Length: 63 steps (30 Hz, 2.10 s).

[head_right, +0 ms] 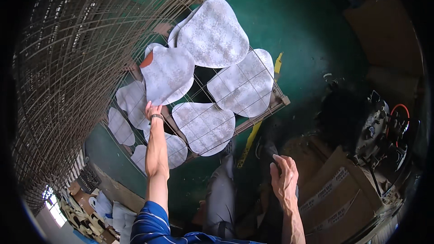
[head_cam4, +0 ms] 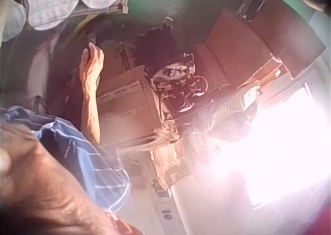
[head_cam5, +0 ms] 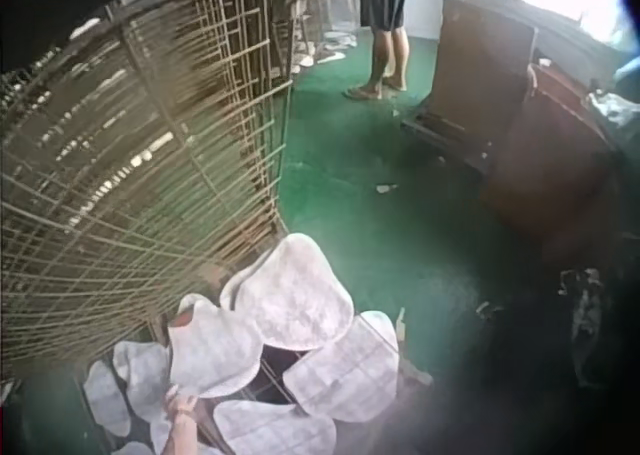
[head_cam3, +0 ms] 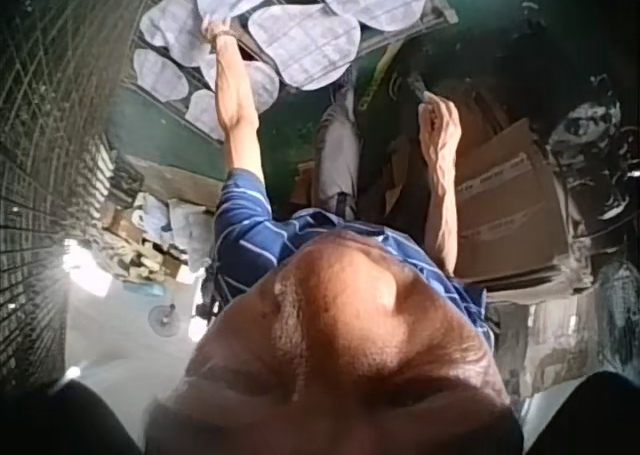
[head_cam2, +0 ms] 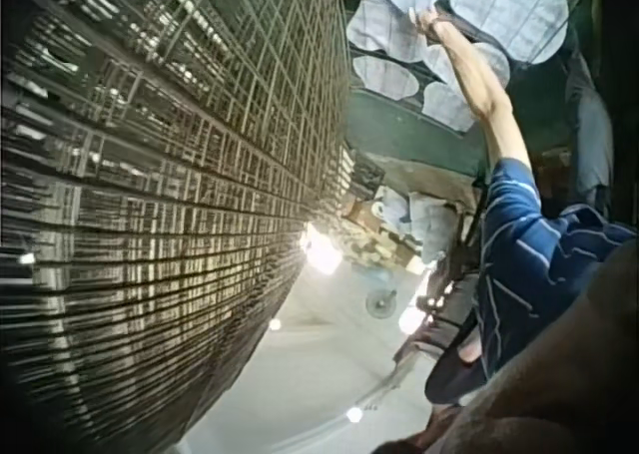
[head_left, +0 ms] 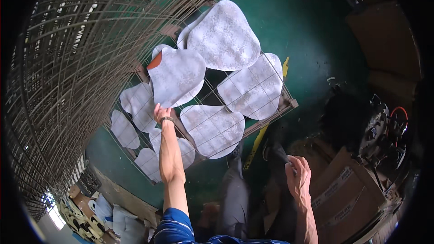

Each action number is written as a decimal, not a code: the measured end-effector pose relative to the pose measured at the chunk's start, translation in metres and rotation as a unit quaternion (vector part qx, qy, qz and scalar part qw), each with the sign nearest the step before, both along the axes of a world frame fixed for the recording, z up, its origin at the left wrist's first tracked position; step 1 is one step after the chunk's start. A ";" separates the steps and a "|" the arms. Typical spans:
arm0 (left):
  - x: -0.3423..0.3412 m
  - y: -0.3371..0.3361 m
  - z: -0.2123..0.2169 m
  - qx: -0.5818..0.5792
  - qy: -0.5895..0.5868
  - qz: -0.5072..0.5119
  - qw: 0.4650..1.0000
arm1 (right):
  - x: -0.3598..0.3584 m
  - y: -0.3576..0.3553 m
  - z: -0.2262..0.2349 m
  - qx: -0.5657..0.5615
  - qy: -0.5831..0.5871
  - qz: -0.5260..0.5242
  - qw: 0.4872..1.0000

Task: Manufacturing foam bra pads by placing them on a heat mold and then onto a drying rack.

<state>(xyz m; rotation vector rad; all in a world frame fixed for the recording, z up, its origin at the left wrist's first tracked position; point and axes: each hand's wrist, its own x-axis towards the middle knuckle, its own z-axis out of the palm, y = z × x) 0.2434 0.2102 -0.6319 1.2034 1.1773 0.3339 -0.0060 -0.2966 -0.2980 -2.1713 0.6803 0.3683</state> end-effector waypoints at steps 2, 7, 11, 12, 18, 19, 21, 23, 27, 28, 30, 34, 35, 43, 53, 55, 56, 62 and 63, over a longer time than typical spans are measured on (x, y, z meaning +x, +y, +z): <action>-0.004 -0.037 -0.008 -0.031 0.062 0.029 0.997 | -0.005 -0.009 0.000 -0.033 0.014 -0.005 0.999; 0.016 -0.020 0.044 -0.269 0.045 -0.025 0.962 | -0.014 -0.017 0.010 -0.031 0.000 -0.021 0.999; -0.002 -0.047 0.093 -0.167 0.150 -0.191 0.956 | -0.037 -0.019 0.030 -0.038 -0.039 -0.028 0.998; -0.017 -0.043 0.098 -0.128 0.199 -0.199 0.951 | -0.041 -0.017 0.034 -0.034 -0.063 -0.032 0.997; -0.094 -0.065 0.185 -0.177 0.091 -0.323 0.925 | -0.099 -0.001 0.144 -0.087 -0.045 -0.083 0.992; -0.102 -0.094 0.218 -0.134 0.245 -0.325 0.904 | -0.113 -0.002 0.167 -0.103 -0.027 -0.110 0.988; -0.109 -0.113 0.273 -0.131 0.247 -0.398 0.874 | -0.139 0.002 0.226 -0.090 -0.047 -0.168 0.981; -0.122 -0.134 0.343 -0.091 0.359 -0.466 0.804 | -0.160 0.018 0.311 -0.153 -0.137 -0.183 0.962; -0.152 -0.183 0.474 -0.101 0.266 -0.664 0.691 | -0.215 0.036 0.391 -0.070 -0.060 -0.308 0.947; -0.157 -0.200 0.501 -0.110 0.275 -0.684 0.667 | -0.231 0.040 0.396 -0.079 -0.057 -0.337 0.936; -0.175 -0.202 0.535 -0.129 0.240 -0.706 0.654 | -0.273 0.054 0.400 -0.089 -0.053 -0.381 0.919; -0.211 -0.174 0.547 -0.112 0.251 -0.726 0.631 | -0.349 0.085 0.412 -0.128 -0.068 -0.434 0.889; -0.222 -0.166 0.544 -0.105 0.266 -0.729 0.622 | -0.369 0.093 0.411 -0.135 -0.068 -0.447 0.882; -0.289 -0.127 0.534 0.063 0.390 -0.717 0.574 | -0.495 0.119 0.394 -0.224 -0.113 -0.562 0.788; -0.356 -0.213 0.532 0.003 0.340 -0.819 0.463 | -0.614 0.162 0.398 -0.246 -0.043 -0.702 0.668; -0.364 -0.242 0.535 -0.020 0.335 -0.842 0.422 | -0.647 0.191 0.401 -0.299 0.003 -0.728 0.617; -0.365 -0.251 0.539 -0.016 0.310 -0.860 0.405 | -0.659 0.201 0.403 -0.312 0.028 -0.744 0.590; -0.400 -0.302 0.580 0.018 0.254 -0.909 0.331 | -0.754 0.229 0.379 -0.370 0.180 -0.766 0.494; -0.403 -0.308 0.582 0.029 0.255 -0.911 0.322 | -0.759 0.226 0.377 -0.349 0.182 -0.763 0.513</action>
